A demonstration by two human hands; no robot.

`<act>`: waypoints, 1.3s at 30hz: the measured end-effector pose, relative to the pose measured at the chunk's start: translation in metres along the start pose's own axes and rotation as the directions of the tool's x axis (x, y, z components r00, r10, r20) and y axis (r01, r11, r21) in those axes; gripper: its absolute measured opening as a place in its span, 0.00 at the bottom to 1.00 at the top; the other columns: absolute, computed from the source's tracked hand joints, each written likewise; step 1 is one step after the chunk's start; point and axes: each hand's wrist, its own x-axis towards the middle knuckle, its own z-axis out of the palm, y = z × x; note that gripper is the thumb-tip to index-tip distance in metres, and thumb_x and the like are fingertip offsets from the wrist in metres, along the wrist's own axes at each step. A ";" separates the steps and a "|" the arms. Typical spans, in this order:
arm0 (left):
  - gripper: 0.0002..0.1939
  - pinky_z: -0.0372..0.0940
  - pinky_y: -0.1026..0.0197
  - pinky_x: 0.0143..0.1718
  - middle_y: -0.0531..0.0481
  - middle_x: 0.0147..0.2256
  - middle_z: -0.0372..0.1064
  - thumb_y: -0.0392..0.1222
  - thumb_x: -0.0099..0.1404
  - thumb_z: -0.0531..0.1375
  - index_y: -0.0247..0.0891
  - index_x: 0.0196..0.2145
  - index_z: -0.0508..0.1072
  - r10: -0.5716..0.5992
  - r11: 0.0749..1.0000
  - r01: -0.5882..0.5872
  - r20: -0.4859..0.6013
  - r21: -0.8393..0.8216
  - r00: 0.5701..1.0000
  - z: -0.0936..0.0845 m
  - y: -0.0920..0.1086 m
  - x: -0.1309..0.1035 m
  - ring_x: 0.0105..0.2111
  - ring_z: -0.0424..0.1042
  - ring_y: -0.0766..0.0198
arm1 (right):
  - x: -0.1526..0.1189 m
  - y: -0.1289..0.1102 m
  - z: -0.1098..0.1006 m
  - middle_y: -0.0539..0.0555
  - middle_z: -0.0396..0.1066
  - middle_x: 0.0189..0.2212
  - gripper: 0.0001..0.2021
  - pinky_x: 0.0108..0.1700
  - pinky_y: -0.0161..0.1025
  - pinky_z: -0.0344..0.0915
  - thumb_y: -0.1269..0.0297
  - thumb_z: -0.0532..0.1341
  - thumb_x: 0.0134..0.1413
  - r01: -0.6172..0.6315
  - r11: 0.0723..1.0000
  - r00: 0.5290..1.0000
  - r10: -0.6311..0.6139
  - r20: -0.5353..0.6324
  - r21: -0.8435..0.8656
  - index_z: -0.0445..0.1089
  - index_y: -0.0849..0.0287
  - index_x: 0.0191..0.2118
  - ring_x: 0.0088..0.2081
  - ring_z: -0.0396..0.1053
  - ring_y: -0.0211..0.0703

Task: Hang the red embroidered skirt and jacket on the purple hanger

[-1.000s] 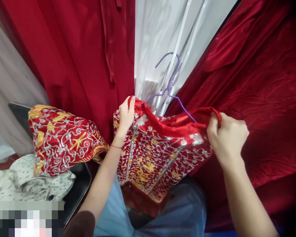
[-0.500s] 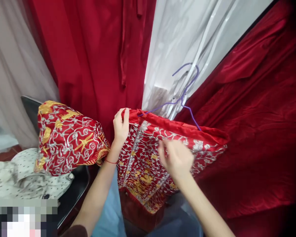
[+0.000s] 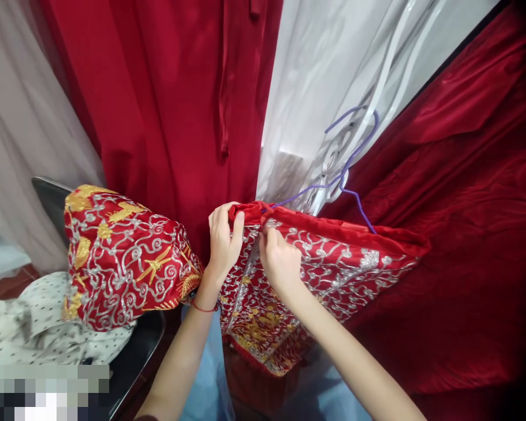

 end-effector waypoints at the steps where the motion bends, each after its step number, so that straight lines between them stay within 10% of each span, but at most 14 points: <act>1: 0.17 0.61 0.54 0.55 0.43 0.46 0.73 0.53 0.75 0.48 0.39 0.47 0.69 0.008 1.000 -0.008 0.001 -0.001 1.000 0.000 0.000 -0.001 0.48 0.70 0.58 | 0.000 0.000 -0.002 0.55 0.75 0.30 0.11 0.23 0.36 0.46 0.67 0.49 0.69 -0.006 1.000 1.000 0.006 0.016 0.001 0.67 0.62 0.39 0.22 0.68 0.36; 9: 0.27 0.58 0.46 0.60 0.32 0.60 0.58 0.46 0.64 0.63 0.35 0.58 0.62 0.119 0.980 -0.103 -0.091 0.168 0.989 -0.004 0.004 -0.037 0.61 0.58 0.49 | 0.021 -0.010 -0.022 0.61 0.73 0.28 0.07 0.26 0.37 0.53 0.67 0.51 0.65 0.058 0.987 0.970 -0.020 0.244 -0.151 0.64 0.63 0.39 0.27 0.74 0.47; 13: 0.08 0.64 0.51 0.50 0.42 0.45 0.66 0.41 0.64 0.63 0.39 0.40 0.69 0.087 0.972 -0.073 -0.057 0.225 0.995 0.001 -0.001 -0.064 0.47 0.67 0.54 | 0.021 -0.012 -0.041 0.59 0.73 0.28 0.05 0.26 0.37 0.51 0.72 0.53 0.62 0.218 0.969 0.930 -0.169 0.327 -0.119 0.65 0.62 0.38 0.27 0.74 0.46; 20: 0.10 0.60 0.59 0.34 0.46 0.32 0.66 0.40 0.69 0.53 0.41 0.31 0.71 0.114 0.958 -0.165 0.217 0.235 0.969 0.006 -0.003 -0.057 0.34 0.66 0.57 | 0.009 -0.001 -0.053 0.53 0.69 0.24 0.06 0.27 0.39 0.49 0.76 0.55 0.60 0.480 0.872 0.866 -0.455 0.206 -0.092 0.65 0.60 0.34 0.24 0.69 0.41; 26: 0.12 0.57 0.60 0.32 0.49 0.28 0.63 0.40 0.69 0.53 0.41 0.27 0.67 0.194 0.961 -0.221 0.161 0.167 0.968 0.001 -0.006 -0.056 0.30 0.64 0.61 | 0.011 0.007 -0.061 0.50 0.66 0.24 0.07 0.29 0.39 0.53 0.79 0.54 0.60 0.657 0.747 0.753 -0.648 0.111 -0.098 0.63 0.61 0.35 0.23 0.64 0.40; 39: 0.16 0.58 0.62 0.27 0.49 0.29 0.73 0.42 0.72 0.51 0.39 0.29 0.72 0.342 0.859 -0.422 0.289 0.290 0.894 -0.023 0.013 -0.041 0.26 0.71 0.64 | 0.007 0.012 -0.075 0.48 0.64 0.22 0.08 0.29 0.40 0.50 0.77 0.54 0.61 0.639 0.763 0.753 -0.647 -0.123 -0.103 0.66 0.60 0.33 0.22 0.59 0.38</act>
